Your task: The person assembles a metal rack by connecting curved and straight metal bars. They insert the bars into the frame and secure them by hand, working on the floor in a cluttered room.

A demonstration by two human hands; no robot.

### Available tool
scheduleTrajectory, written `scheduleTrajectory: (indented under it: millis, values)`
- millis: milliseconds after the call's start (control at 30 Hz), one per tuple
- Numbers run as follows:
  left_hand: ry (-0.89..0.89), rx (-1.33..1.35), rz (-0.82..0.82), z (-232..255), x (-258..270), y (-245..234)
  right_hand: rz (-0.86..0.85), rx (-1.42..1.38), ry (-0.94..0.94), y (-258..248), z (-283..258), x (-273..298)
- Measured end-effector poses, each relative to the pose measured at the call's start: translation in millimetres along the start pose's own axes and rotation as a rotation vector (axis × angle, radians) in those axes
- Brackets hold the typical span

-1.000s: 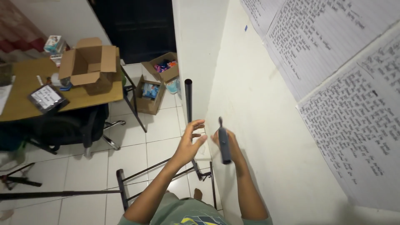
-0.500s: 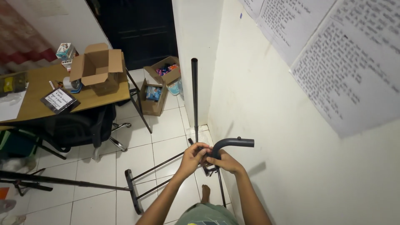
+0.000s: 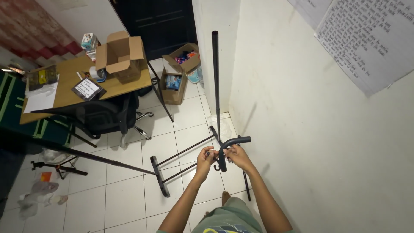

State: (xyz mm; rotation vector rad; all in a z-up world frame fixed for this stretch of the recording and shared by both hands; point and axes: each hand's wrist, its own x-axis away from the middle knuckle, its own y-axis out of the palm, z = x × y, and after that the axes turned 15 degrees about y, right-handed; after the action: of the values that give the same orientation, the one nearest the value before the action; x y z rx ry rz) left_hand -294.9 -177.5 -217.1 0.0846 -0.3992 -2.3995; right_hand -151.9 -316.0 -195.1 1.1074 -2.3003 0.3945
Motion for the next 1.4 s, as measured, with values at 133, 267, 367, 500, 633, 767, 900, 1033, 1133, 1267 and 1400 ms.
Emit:
scheduleTrajectory:
  millis: [133, 267, 367, 500, 633, 767, 900, 1033, 1133, 1267, 1400]
  values:
    - [-0.117, -0.033, -0.016, -12.4, -17.0, 8.5, 0.086, 0.045, -0.098, -7.0, -6.0, -15.2]
    - [-0.152, -0.071, -0.075, -40.1, -43.6, 10.7, 0.224, 0.185, -0.122, -12.2, -10.1, -35.7]
    - [-0.184, -0.057, -0.066, -60.9, -59.3, 8.5, 0.256, 0.218, -0.124, -12.5, -2.8, -49.6]
    - [-0.221, -0.038, -0.051, -84.0, -76.7, 1.6, 0.274, 0.204, -0.225, -20.6, 24.1, -69.1]
    - [-0.263, 0.054, 0.000, -120.6, -80.7, -3.9, 0.294, 0.158, -0.148, -22.8, 67.4, -97.6]
    - [-0.244, 0.106, 0.009, -177.4, -84.8, -13.9, 0.386, 0.244, -0.083, -18.6, 124.3, -124.9]
    - [-0.265, 0.149, 0.004, -240.3, -82.7, -31.0, 0.420, 0.271, -0.124, -12.2, 174.6, -152.5]
    - [-0.289, 0.162, -0.006, -314.9, -79.9, -54.8, 0.504, 0.356, -0.072, -8.7, 233.5, -179.1]
    - [-0.289, 0.156, -0.036, -368.5, -85.0, -69.1, 0.554, 0.346, -0.139, -11.5, 272.0, -202.3]
    - [-0.272, 0.188, -0.079, -431.2, -87.5, -82.0, 0.562, 0.348, 0.044, -18.3, 318.5, -222.5]
    - [-0.283, 0.164, -0.085, -491.6, -89.8, -93.0, 0.536, 0.327, 0.240, -29.2, 372.4, -253.7]
